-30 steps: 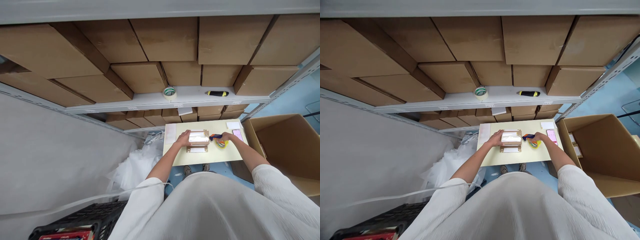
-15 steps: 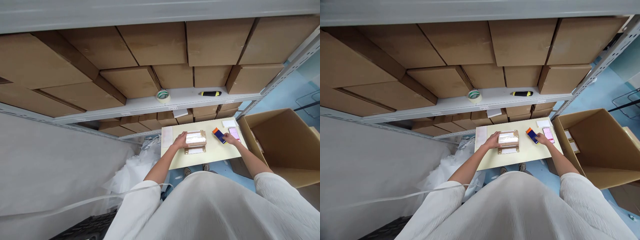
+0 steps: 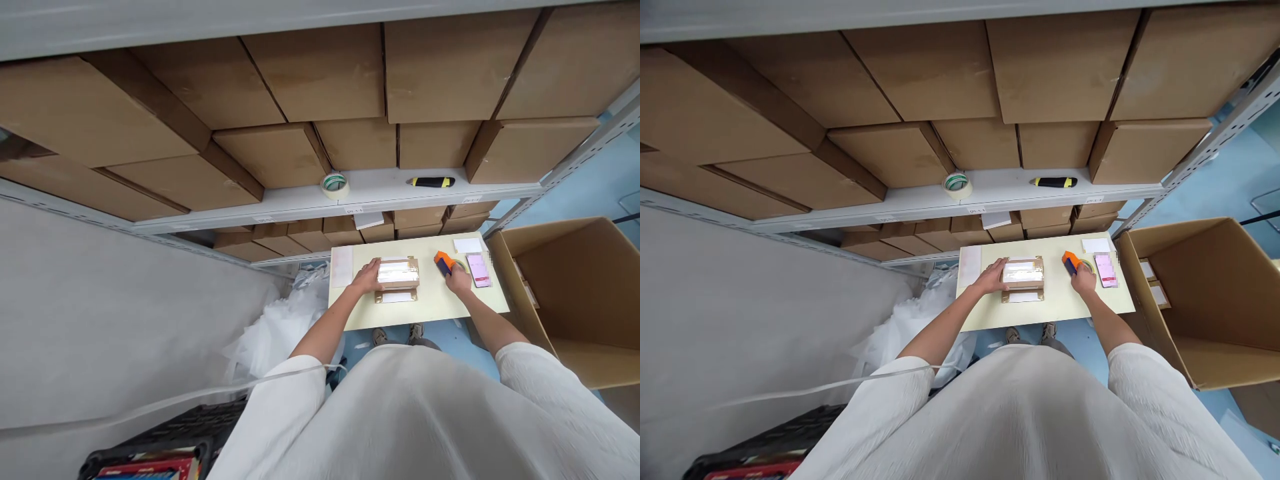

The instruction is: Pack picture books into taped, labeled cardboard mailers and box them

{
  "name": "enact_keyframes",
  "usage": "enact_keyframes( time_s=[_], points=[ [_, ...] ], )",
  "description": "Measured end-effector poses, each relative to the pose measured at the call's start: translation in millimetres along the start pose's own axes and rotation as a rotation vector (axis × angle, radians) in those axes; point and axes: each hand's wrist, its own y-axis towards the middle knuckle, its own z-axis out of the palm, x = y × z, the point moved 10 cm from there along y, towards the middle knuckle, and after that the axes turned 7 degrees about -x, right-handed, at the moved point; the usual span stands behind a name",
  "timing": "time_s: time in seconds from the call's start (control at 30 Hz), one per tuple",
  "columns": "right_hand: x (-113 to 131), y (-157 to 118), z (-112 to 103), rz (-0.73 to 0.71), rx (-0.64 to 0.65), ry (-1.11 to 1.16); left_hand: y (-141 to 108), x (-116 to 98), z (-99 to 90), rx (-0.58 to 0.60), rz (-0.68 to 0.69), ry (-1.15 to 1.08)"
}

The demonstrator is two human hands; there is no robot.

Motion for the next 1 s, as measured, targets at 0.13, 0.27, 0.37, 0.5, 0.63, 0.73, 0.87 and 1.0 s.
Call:
enact_keyframes(
  time_s=[0.13, 0.27, 0.37, 0.5, 0.63, 0.73, 0.87, 1.0],
  points=[
    [-2.6, -3.1, 15.9, 0.026, 0.064, 0.008, -2.9, -1.5, 0.2, 0.010, 0.003, -0.009],
    [0.2, -9.3, 13.2, 0.015, 0.023, 0.003, -5.6, -0.7, -0.5, 0.004, -0.015, -0.026],
    [24.5, -17.3, -6.6, -0.059, -0.114, -0.002, -5.8, -1.1, -1.2, -0.021, -0.041, -0.041],
    [91.9, -29.4, -12.9, -0.188, -0.030, 0.159, 1.1, -1.8, -3.3, -0.115, -0.160, -0.060],
    [150.4, -36.6, -5.6, -0.213, 0.111, 0.168, 9.5, -2.0, -2.2, -0.205, -0.294, -0.035],
    [162.6, -37.6, -4.6, -0.191, 0.110, 0.107, 10.9, -2.1, -0.3, -0.251, -0.314, -0.077],
    [154.9, -40.7, -6.8, -0.179, 0.116, 0.101, 4.2, -1.6, -2.9, -0.288, -0.309, -0.155],
    [150.0, -44.8, -27.0, -0.190, 0.041, 0.124, -3.8, -12.4, -27.4, -0.404, -0.263, -0.176]
  ],
)
